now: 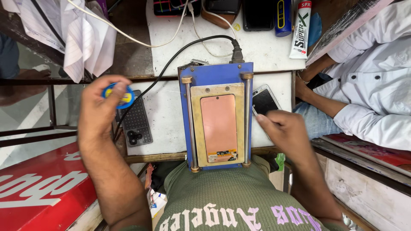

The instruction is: The person applies tape from a blue roll onto the heated plate of a screen-separation machine, then pries the cracked glass off a smartphone by hand and sets the phone on the machine plate. They continue handling the tape roll and adjusting the phone while the machine heats.

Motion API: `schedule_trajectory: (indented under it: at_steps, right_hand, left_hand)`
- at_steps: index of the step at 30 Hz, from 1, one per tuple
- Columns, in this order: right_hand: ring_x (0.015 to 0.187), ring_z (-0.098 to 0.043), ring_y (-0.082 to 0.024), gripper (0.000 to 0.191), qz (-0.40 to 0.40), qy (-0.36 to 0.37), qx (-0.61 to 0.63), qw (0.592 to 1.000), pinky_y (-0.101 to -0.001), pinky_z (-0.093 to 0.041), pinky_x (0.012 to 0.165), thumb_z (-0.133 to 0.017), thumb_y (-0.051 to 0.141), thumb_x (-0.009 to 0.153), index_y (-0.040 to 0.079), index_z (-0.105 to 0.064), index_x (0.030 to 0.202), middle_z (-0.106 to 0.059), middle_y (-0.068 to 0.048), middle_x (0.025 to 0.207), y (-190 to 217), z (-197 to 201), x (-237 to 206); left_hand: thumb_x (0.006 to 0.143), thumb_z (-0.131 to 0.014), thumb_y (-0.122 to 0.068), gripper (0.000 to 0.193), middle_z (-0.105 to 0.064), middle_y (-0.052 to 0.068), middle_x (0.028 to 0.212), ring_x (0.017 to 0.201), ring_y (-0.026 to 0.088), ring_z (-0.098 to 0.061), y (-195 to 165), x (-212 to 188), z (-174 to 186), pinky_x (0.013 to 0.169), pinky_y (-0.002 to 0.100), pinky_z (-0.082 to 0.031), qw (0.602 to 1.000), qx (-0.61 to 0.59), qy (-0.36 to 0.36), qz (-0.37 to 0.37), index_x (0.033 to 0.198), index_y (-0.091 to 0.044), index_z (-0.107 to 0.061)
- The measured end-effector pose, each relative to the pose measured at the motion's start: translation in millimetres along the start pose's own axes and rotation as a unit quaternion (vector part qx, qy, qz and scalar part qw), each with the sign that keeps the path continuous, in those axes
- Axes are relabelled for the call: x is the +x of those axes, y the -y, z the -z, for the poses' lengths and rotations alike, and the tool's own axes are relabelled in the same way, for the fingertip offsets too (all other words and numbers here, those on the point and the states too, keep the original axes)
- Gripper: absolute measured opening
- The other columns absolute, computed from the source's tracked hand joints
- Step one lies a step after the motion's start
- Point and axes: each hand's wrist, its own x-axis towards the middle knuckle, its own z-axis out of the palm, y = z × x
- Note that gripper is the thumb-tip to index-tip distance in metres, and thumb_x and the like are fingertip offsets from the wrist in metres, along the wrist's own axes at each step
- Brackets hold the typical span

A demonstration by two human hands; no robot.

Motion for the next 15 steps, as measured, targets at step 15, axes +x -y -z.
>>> schedule_trajectory:
  at_steps: [15]
  right_hand:
    - [0.055,-0.032,-0.007,0.045,-0.016,0.026,-0.027,0.999,-0.0313,-0.029,0.047,-0.072,0.022,0.097,-0.001,-0.049,0.065,-0.037,0.000,0.059,-37,37,-13]
  left_hand:
    - [0.100,-0.069,-0.018,0.017,-0.071,0.000,0.097,0.088,0.008,-0.062,9,-15,-13,0.079,0.023,-0.050,0.999,-0.003,0.041,-0.018,0.108,-0.004,-0.074]
